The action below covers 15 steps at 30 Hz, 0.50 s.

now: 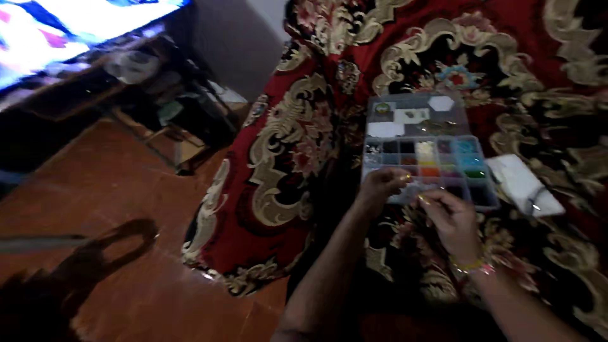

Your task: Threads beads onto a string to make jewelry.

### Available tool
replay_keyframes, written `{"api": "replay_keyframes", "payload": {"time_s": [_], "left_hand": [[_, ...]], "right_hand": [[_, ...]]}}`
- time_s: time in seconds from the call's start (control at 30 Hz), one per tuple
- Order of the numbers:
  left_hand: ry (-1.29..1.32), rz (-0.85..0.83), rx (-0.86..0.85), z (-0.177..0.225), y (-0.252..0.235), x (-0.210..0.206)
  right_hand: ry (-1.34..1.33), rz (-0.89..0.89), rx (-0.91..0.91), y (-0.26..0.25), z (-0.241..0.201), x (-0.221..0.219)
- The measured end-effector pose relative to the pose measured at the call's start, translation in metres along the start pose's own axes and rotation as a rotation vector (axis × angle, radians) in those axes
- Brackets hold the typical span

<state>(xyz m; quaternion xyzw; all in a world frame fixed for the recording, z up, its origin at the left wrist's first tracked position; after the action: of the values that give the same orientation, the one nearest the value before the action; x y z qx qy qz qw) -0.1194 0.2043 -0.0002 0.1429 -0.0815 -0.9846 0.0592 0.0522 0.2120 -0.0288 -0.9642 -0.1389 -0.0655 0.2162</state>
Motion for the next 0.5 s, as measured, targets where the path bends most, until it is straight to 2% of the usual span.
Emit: {"api": "replay_keyframes", "payload": {"time_s": [0.17,0.37,0.5], "left_hand": [[0.312,-0.030,0.166,-0.013,-0.003,-0.008],[0.480,-0.182,0.249,-0.019,-0.001,-0.012],[0.515,-0.200,0.289,-0.022,-0.001,-0.013]], "right_hand": [[-0.032,-0.004,-0.017,-0.001,0.001,0.000],[-0.091,0.017,-0.061,0.000,-0.001,-0.003],[-0.123,0.019,-0.138,0.000,-0.002,-0.004]]}}
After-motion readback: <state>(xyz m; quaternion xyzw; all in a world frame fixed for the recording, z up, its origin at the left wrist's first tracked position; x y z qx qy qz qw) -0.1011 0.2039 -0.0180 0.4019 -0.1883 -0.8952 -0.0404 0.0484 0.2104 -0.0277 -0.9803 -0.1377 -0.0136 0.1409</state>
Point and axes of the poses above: each hand's wrist, its own y-axis away from the middle knuckle, its own x-axis out of the back of the hand, z = x × y, the point moved 2 cm from there along -y, towards the middle knuckle, and after that the axes turned 11 degrees about y, right-handed, at the moved point
